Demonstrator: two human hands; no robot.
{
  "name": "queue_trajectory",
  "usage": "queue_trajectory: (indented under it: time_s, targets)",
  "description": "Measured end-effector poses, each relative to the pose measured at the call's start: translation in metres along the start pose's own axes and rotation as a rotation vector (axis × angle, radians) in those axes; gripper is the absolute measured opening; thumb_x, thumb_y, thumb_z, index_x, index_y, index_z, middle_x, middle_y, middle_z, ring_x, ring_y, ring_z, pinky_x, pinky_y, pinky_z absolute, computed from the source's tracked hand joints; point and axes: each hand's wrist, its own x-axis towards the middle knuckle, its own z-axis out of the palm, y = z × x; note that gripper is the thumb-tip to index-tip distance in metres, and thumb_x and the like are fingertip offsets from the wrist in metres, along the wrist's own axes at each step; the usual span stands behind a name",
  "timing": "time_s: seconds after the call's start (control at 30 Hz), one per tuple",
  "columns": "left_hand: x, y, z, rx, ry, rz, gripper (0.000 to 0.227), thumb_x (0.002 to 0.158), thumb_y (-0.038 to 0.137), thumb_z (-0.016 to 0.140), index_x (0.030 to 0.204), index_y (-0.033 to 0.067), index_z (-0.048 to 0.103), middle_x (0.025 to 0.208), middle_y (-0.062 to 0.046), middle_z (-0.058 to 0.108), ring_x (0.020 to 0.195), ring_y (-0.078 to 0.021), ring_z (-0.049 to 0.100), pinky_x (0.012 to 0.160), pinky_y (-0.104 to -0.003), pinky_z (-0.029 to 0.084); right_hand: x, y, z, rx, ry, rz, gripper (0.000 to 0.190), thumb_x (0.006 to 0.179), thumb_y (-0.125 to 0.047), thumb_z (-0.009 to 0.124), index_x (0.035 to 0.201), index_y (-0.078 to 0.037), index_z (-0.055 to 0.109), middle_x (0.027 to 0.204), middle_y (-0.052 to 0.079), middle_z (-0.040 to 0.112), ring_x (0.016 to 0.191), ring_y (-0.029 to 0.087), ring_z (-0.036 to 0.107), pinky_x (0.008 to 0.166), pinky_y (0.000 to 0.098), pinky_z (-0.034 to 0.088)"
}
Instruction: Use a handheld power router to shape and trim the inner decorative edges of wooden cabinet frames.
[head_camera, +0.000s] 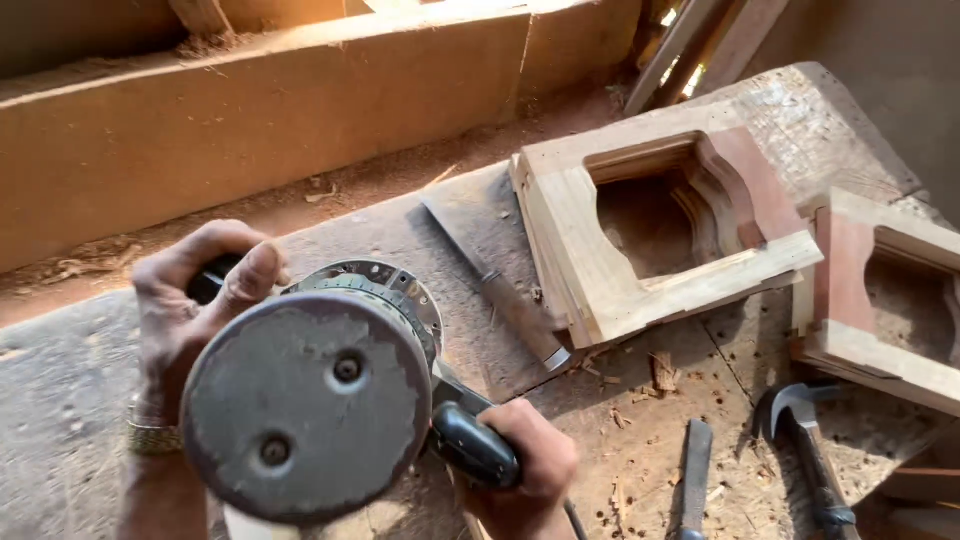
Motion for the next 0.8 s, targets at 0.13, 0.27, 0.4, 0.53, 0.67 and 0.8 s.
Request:
queue_trajectory:
  time_s: [0.13,0.27,0.4,0.53,0.67,0.8]
  targets:
    - [0.011,-0.029,-0.016,0.199,0.03,-0.11,0.047,0.104,0.04,0.062,0.071,0.0056,0.067,0.06,0.0,0.058,0.05,-0.0075,0.046,0.049,-0.023,0.037,0.0,-0.003,0.01,-0.01,-0.088,0.13,0.027,0.07,-0.014,0.09,0.075,-0.009,0.064,0.06,-0.001,0.061,0.045,0.01,0.051,0.04,0.0264,0.042]
    - [0.014,-0.049,-0.018,0.29,0.171,-0.099,0.043,0.103,0.031,0.062,0.07,0.0034,0.069,0.055,0.002,0.055,0.047,-0.0074,0.042,0.042,-0.025,0.032,-0.008,0.03,0.029,-0.001,-0.117,0.045,0.02,0.076,-0.01,0.086,0.084,-0.008,0.067,0.069,0.005,0.077,0.054,0.009,0.073,0.043,0.0215,0.062]
    - [0.022,-0.071,-0.015,0.237,0.145,0.062,0.043,0.107,0.023,0.062,0.069,0.0026,0.065,0.058,0.003,0.054,0.047,-0.0058,0.038,0.04,-0.024,0.027,0.006,0.024,0.02,-0.022,-0.208,0.129,0.038,0.064,-0.014,0.092,0.094,-0.007,0.07,0.081,0.006,0.079,0.06,0.011,0.071,0.05,0.0231,0.058]
    - [0.03,-0.086,-0.022,0.26,0.11,0.096,0.046,0.106,0.025,0.058,0.066,0.0015,0.059,0.057,0.003,0.047,0.049,-0.0073,0.036,0.042,-0.026,0.026,0.044,0.026,-0.015,0.324,-0.568,0.357,0.099,0.05,-0.025,0.09,0.141,-0.008,0.053,0.131,0.012,0.065,0.119,0.025,0.065,0.108,0.0426,0.052]
    - [0.029,-0.098,-0.025,0.166,0.074,-0.021,0.043,0.11,0.024,0.06,0.069,0.0137,0.064,0.055,0.005,0.05,0.06,-0.0054,0.043,0.058,-0.019,0.038,0.045,0.099,0.0,-0.135,-0.469,0.293,0.07,0.081,-0.022,0.084,0.141,0.002,0.056,0.125,0.023,0.057,0.123,0.038,0.059,0.103,0.0514,0.052]
    - [0.025,-0.096,-0.026,0.196,0.064,-0.05,0.039,0.114,0.023,0.061,0.079,0.0072,0.067,0.062,0.005,0.05,0.063,-0.0054,0.039,0.055,-0.023,0.033,0.02,0.14,0.017,-0.876,-0.64,-0.125,0.057,0.089,-0.014,0.066,0.143,0.002,0.053,0.099,0.022,0.061,0.078,0.033,0.063,0.06,0.045,0.059]
